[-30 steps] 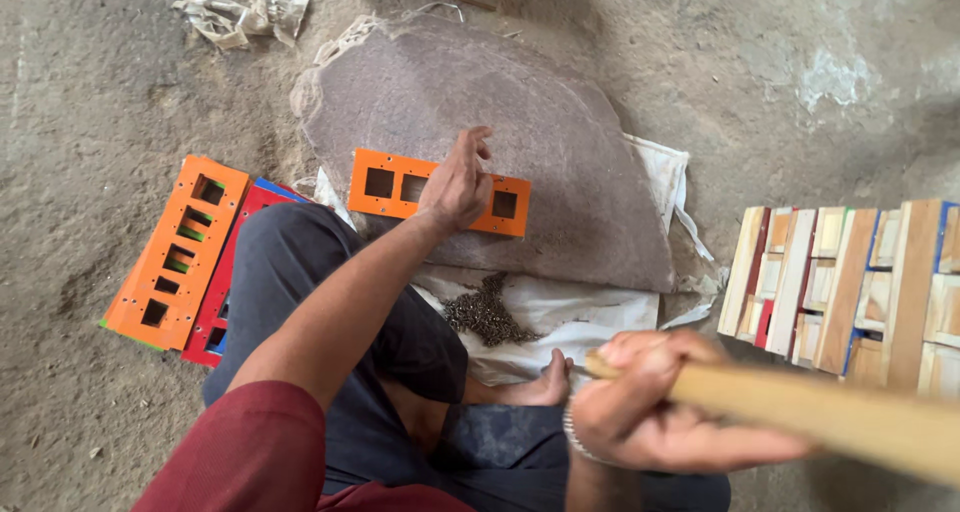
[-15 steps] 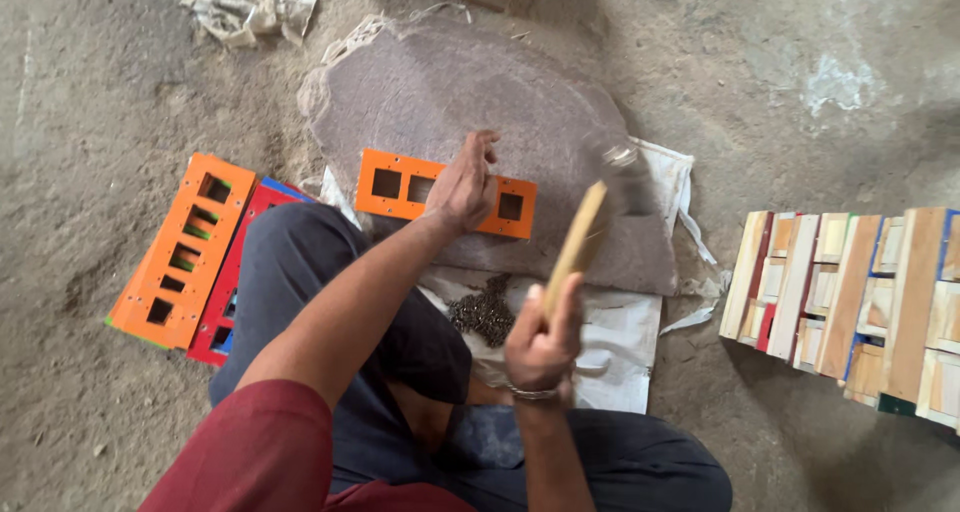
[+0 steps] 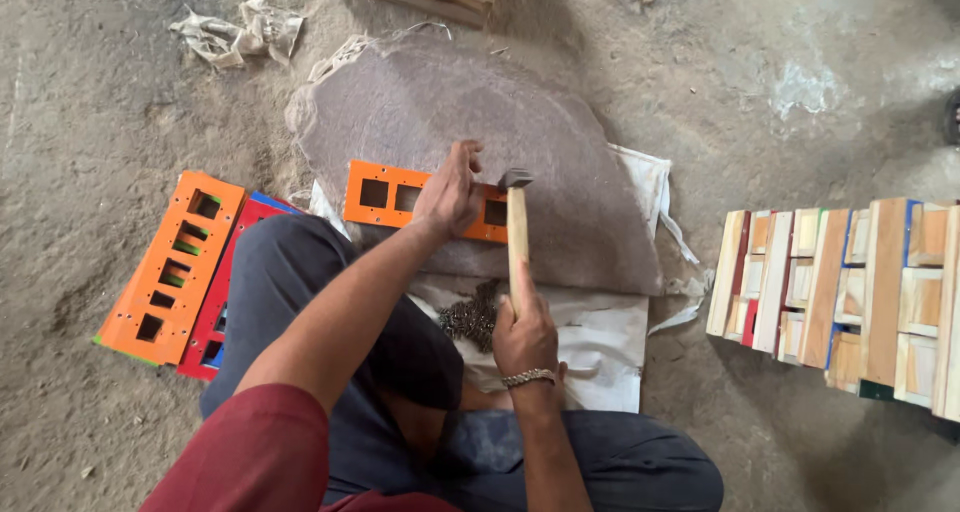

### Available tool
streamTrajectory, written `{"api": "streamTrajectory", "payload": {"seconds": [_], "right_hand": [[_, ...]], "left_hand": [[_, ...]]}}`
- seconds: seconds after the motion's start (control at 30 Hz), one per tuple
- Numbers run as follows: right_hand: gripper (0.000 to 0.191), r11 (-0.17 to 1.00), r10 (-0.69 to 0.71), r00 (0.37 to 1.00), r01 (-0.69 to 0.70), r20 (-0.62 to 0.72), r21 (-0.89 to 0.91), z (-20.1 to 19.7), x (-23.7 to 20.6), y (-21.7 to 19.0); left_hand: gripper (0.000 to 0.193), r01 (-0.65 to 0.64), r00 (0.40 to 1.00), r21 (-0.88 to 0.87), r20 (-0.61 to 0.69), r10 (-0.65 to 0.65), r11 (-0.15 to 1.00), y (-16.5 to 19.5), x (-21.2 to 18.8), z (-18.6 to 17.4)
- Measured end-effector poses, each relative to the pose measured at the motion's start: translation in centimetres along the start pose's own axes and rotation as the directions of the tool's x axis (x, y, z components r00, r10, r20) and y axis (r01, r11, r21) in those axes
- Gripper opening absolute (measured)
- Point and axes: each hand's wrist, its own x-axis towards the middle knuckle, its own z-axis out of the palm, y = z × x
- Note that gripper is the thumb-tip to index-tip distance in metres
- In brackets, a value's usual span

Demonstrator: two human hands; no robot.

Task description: The person sits on the floor and uses a hammer to drive nails into colorful plastic frames placed on a sack. They repeatedly pick up frames, hammer them, and place them into wooden boxes.

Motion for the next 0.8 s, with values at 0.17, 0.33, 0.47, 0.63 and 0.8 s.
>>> {"api": "streamTrajectory", "payload": {"seconds": [0.17,0.33,0.47,0.63,0.8], "right_hand": [[0.067,0.915,0.19,0.981,-0.192,0.04,0.355,-1.8,-2.4,0.9],[0.076,0.461,0.566,0.736,-0.656,0.372,0.597,-3.6,-3.6,1.7],[0.075,0.062,0.584,0.682,-0.577,0.439,0.814,-3.2,-3.5,3.6],[0.067,-0.241,0.529,0.698,-0.422,0.483,0.874,-1.1,-2.8,5.7],[0.066,-0.23,0.513,0.726,-0.396,0.457,0.889,-0.5,-2.8,5.9]], "left_hand": [[0.052,-0.035,0.999,0.008,-0.004,0.035,0.999,0.3,0.4,0.0],[0.055,0.246,0.96,-0.412,0.23,-0.162,0.877,1.7,1.8,-4.9],[0.099,-0.156,0.91,0.281,0.413,0.027,0.947,1.1,-0.5,-12.6],[0.12,-0.248,0.856,0.62,0.5,-0.132,0.745,1.9,-2.0,-16.2],[0.116,-0.125,0.819,0.615,0.507,-0.268,0.779,3.8,-1.1,-12.6]]}}
